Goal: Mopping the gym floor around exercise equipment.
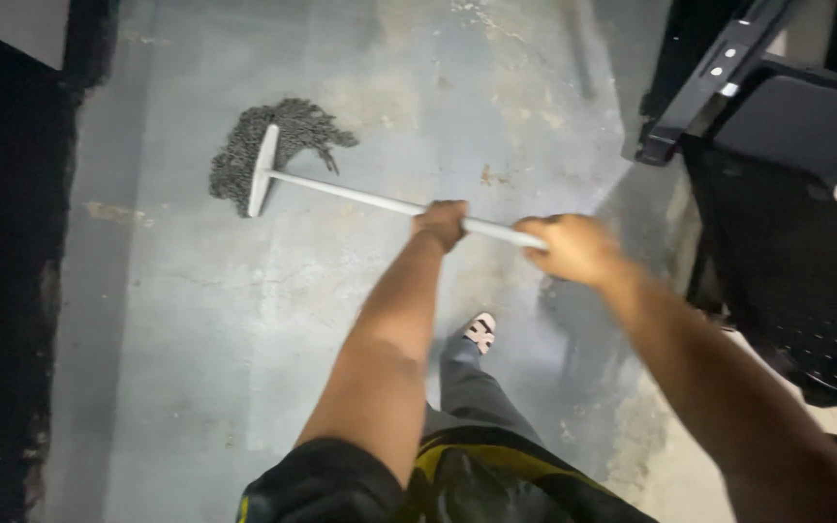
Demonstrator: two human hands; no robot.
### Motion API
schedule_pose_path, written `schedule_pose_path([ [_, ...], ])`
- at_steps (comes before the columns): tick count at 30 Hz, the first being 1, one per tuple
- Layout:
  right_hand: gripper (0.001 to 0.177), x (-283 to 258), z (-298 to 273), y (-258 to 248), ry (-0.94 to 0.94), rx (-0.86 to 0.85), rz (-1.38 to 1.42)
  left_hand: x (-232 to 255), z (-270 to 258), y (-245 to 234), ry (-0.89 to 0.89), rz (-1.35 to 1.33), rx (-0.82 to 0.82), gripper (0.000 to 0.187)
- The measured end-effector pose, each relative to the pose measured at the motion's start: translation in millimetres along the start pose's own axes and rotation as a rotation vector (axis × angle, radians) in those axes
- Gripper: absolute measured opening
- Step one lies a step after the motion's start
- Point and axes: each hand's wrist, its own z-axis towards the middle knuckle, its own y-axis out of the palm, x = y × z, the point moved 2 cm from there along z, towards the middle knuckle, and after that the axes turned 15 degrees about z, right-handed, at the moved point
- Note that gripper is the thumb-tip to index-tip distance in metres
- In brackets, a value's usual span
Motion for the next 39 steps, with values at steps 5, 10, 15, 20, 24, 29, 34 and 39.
schedule_pose_path([
  [5,0.035,-130.0,68.4,50.7,-0.275,0.096,0.061,-152.0,-25.0,11.1,-0.240,0.022,0.046,0.031],
  [10,0.029,-254.2,121.1,82.9,-0.336,0.084,0.086,-248.9,-100.7,-43.3,-0.475,-0.048,-0.023,0.042],
  [15,0.024,-328.3,174.9,103.0,-0.361,0.112,0.146,-299.3,-143.0,-65.1,-0.564,-0.055,-0.081,0.081],
  [20,0.025,-365.3,190.5,115.2,-0.270,0.108,0.135,-328.9,-149.4,-41.9,-0.581,-0.109,0.016,0.097],
  [24,0.025,-345.6,180.8,124.3,-0.227,0.083,0.142,-318.8,-147.5,-34.7,-0.536,-0.065,-0.027,0.097],
  [29,0.031,-308.9,150.9,120.7,-0.181,0.083,0.164,-270.8,-163.3,-46.1,-0.506,0.040,-0.088,0.105],
  [34,0.038,-259.0,89.7,94.1,-0.122,0.058,0.168,-216.1,-171.3,-34.7,-0.368,0.137,-0.015,0.107],
  [39,0.043,-176.7,25.6,95.3,-0.092,0.083,0.168,-122.9,-178.2,-11.4,-0.236,0.216,-0.052,0.106],
])
